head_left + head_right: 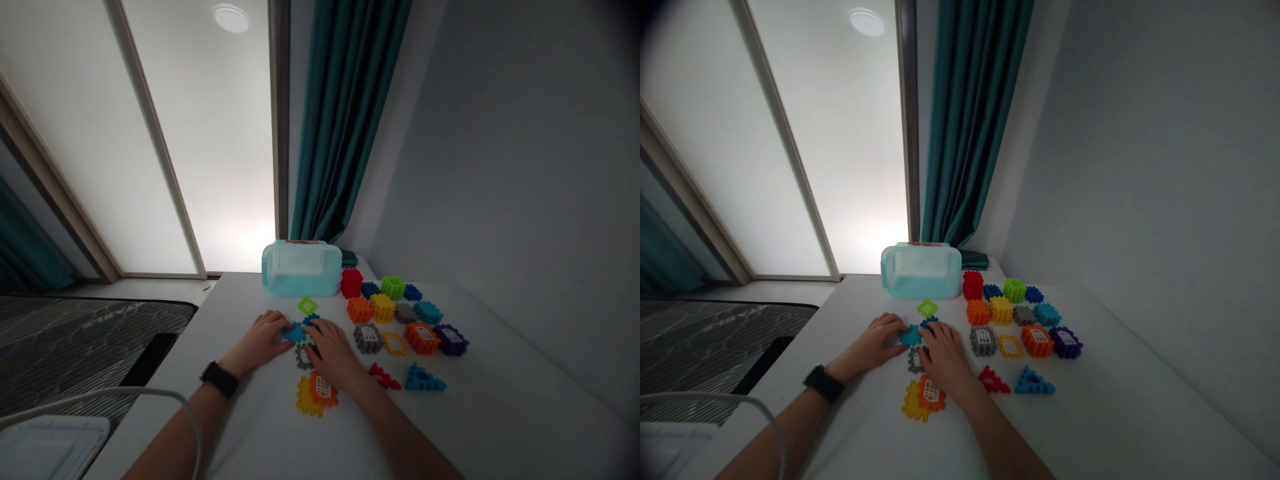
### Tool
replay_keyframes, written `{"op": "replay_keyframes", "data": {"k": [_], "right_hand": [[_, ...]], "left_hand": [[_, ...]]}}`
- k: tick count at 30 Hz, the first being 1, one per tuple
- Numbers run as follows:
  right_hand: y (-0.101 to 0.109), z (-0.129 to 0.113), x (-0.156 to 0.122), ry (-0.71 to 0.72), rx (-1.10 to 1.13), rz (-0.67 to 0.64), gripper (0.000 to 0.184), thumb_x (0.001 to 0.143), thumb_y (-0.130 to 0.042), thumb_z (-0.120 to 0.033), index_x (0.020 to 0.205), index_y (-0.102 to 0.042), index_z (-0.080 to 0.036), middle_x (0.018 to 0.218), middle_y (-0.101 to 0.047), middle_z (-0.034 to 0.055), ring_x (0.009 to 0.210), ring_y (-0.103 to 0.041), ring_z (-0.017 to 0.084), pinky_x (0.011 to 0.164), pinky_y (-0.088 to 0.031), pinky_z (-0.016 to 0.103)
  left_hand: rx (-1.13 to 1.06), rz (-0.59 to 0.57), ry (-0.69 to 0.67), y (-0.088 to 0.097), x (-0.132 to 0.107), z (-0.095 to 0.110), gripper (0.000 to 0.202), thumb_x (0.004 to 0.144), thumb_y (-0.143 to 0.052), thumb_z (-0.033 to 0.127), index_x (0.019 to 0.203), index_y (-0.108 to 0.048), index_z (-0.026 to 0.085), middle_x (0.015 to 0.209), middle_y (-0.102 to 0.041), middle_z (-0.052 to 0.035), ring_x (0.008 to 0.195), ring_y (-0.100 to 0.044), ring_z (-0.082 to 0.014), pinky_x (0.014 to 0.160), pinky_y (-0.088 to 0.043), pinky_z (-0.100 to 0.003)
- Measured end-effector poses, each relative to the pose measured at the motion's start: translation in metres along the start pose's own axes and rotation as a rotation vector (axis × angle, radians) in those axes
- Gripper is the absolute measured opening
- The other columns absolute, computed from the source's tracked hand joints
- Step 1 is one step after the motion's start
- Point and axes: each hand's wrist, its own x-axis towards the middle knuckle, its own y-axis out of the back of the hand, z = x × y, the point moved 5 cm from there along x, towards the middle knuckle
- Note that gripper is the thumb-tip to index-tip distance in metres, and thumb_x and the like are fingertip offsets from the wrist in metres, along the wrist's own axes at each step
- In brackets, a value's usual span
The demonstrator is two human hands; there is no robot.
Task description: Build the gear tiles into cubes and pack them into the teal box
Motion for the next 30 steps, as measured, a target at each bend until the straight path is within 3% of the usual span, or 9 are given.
{"op": "replay_keyframes", "data": {"k": [6,11,15,19,22,25,27,30], "right_hand": [[-0.001,0.001,-0.001,-0.002,0.009,0.0,0.038,0.091,-0.052,-0.021,0.129,-0.058,-0.022,0.134,-0.057,0.0112,0.129,-0.048,0.029,0.108,-0.039,0.049],[0.002,0.0,0.0,0.004,0.079,0.035,0.041,0.087,-0.056,-0.017,0.128,-0.057,-0.021,0.129,-0.06,0.0112,0.124,-0.051,0.03,0.106,-0.041,0.05],[0.009,0.0,0.003,0.008,0.193,0.131,0.046,0.084,-0.058,-0.014,0.129,-0.054,-0.022,0.124,-0.063,0.0109,0.12,-0.054,0.029,0.105,-0.044,0.05],[0.016,-0.004,0.004,0.102,0.287,0.228,0.052,0.085,-0.054,-0.012,0.136,-0.049,-0.024,0.136,-0.055,0.0106,0.128,-0.05,0.026,0.108,-0.044,0.049],[0.021,-0.007,0.004,0.169,0.336,0.267,0.041,0.089,-0.051,-0.013,0.129,-0.054,-0.024,0.135,-0.056,0.0103,0.127,-0.051,0.025,0.106,-0.046,0.046],[0.026,-0.008,0.004,0.195,0.372,0.301,0.026,0.093,-0.049,-0.015,0.113,-0.063,-0.024,0.115,-0.066,0.0093,0.111,-0.06,0.024,0.097,-0.051,0.044],[0.029,-0.007,0.003,0.171,0.401,0.311,0.021,0.094,-0.049,-0.017,0.108,-0.064,-0.024,0.102,-0.068,0.0078,0.1,-0.063,0.024,0.09,-0.053,0.041],[0.031,-0.005,0.003,0.086,0.472,0.317,0.021,0.095,-0.05,-0.02,0.111,-0.064,-0.023,0.103,-0.07,0.0069,0.099,-0.065,0.022,0.088,-0.053,0.038]], "left_hand": [[0.015,0.068,0.041,0.007,-0.002,-0.01,0.022,0.083,-0.069,0.034,0.104,-0.067,0.025,0.11,-0.067,-0.005,0.106,-0.059,-0.0264,0.09,-0.044,-0.038],[-0.004,0.152,-0.006,0.012,-0.003,-0.005,0.024,0.085,-0.07,0.035,0.106,-0.067,0.025,0.111,-0.068,-0.0051,0.105,-0.061,-0.0249,0.09,-0.045,-0.037],[-0.031,0.221,-0.066,0.019,-0.003,0.002,0.023,0.087,-0.068,0.033,0.108,-0.065,0.024,0.114,-0.069,-0.0064,0.106,-0.062,-0.025,0.092,-0.045,-0.039],[-0.13,0.275,-0.057,0.025,-0.005,0.011,0.029,0.085,-0.07,0.036,0.11,-0.064,0.023,0.107,-0.07,-0.0068,0.101,-0.063,-0.0246,0.092,-0.045,-0.04],[-0.309,0.256,0.019,0.022,-0.005,0.015,0.031,0.081,-0.073,0.036,0.107,-0.063,0.021,0.099,-0.07,-0.0052,0.094,-0.064,-0.0225,0.089,-0.048,-0.037],[-0.522,0.199,0.054,0.016,-0.003,0.021,0.022,0.086,-0.066,0.034,0.101,-0.063,0.019,0.096,-0.071,-0.0051,0.09,-0.065,-0.0201,0.085,-0.05,-0.033],[-0.6,0.169,0.072,0.013,-0.002,0.023,0.019,0.091,-0.058,0.035,0.097,-0.064,0.018,0.092,-0.071,-0.0051,0.087,-0.065,-0.0192,0.081,-0.05,-0.031],[-0.612,0.132,0.104,0.009,-0.001,0.025,0.023,0.093,-0.054,0.037,0.09,-0.066,0.017,0.083,-0.07,-0.0036,0.08,-0.063,-0.0181,0.075,-0.048,-0.029]]}}
